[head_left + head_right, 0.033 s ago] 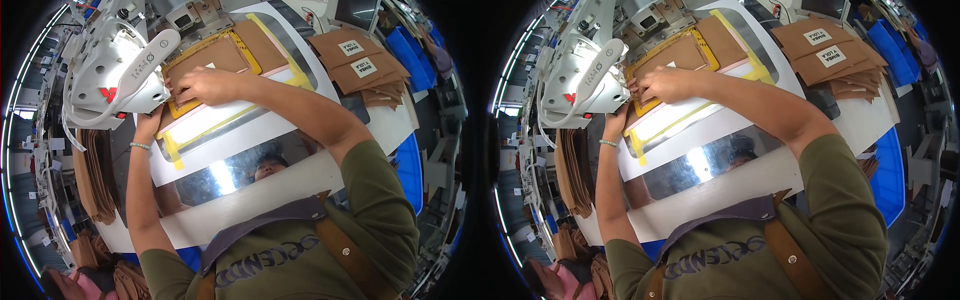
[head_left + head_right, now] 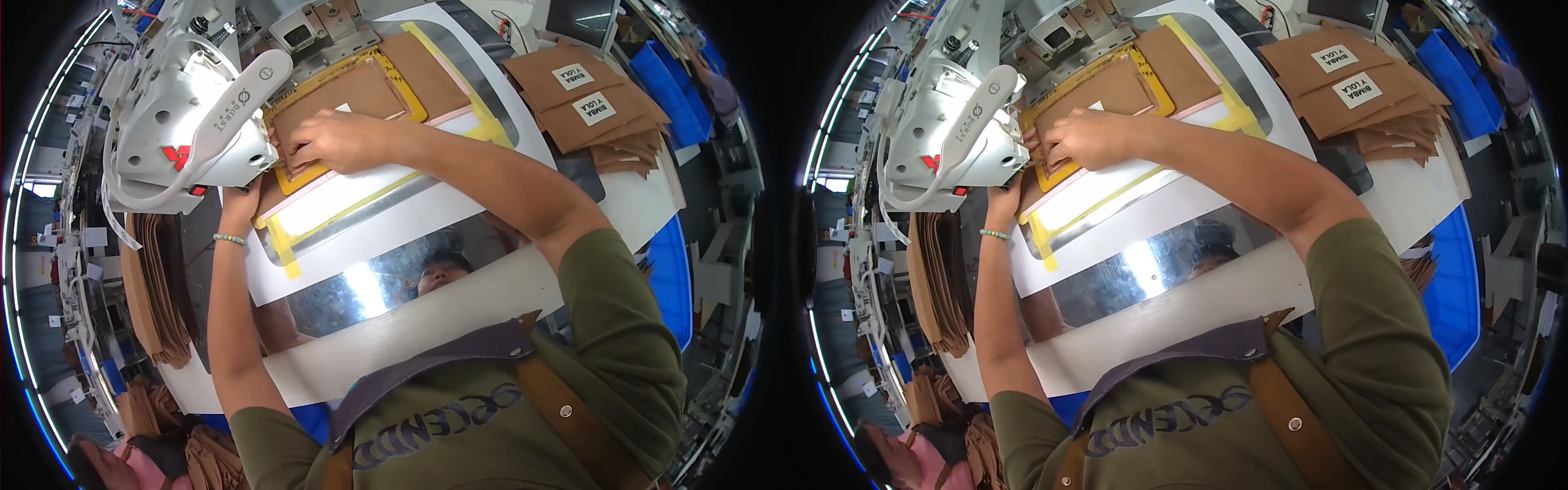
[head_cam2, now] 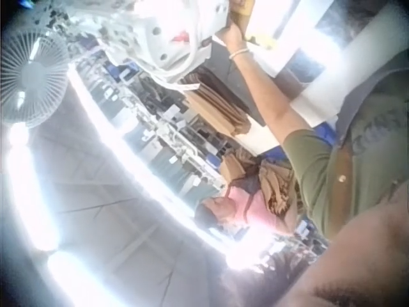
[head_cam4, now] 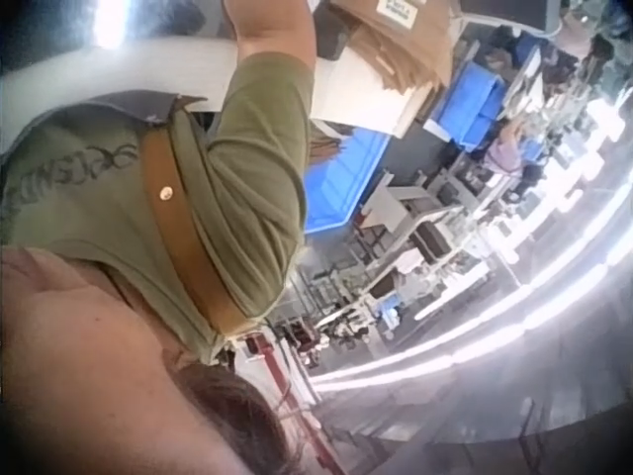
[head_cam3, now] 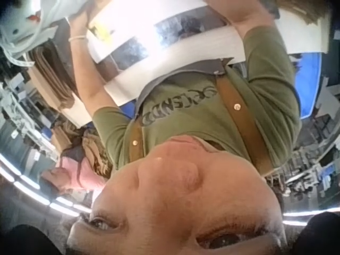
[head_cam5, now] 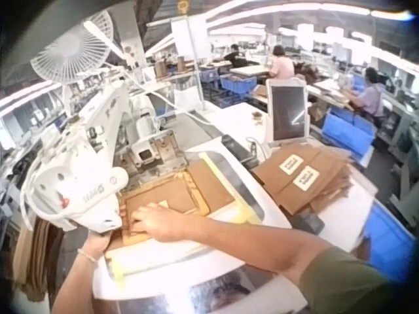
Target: Using an industrial sewing machine to attach labels to leather pieces.
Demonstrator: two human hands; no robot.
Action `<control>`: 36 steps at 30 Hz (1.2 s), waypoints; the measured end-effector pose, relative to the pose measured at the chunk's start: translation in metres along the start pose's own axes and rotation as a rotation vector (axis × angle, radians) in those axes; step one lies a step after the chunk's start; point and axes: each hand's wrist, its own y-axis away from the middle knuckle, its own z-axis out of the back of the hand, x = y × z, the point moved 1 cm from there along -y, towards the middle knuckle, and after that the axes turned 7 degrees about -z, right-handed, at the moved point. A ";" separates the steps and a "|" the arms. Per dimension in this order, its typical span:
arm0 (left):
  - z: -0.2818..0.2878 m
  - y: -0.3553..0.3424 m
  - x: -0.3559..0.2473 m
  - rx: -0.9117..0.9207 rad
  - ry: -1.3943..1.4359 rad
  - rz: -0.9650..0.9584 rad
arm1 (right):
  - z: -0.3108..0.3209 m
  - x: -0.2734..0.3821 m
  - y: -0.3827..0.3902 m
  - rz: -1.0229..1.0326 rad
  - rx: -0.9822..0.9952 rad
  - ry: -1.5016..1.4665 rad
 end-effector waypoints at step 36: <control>0.006 -0.017 -0.022 0.208 -0.202 -0.228 | -0.002 -0.001 -0.006 -0.064 0.029 0.016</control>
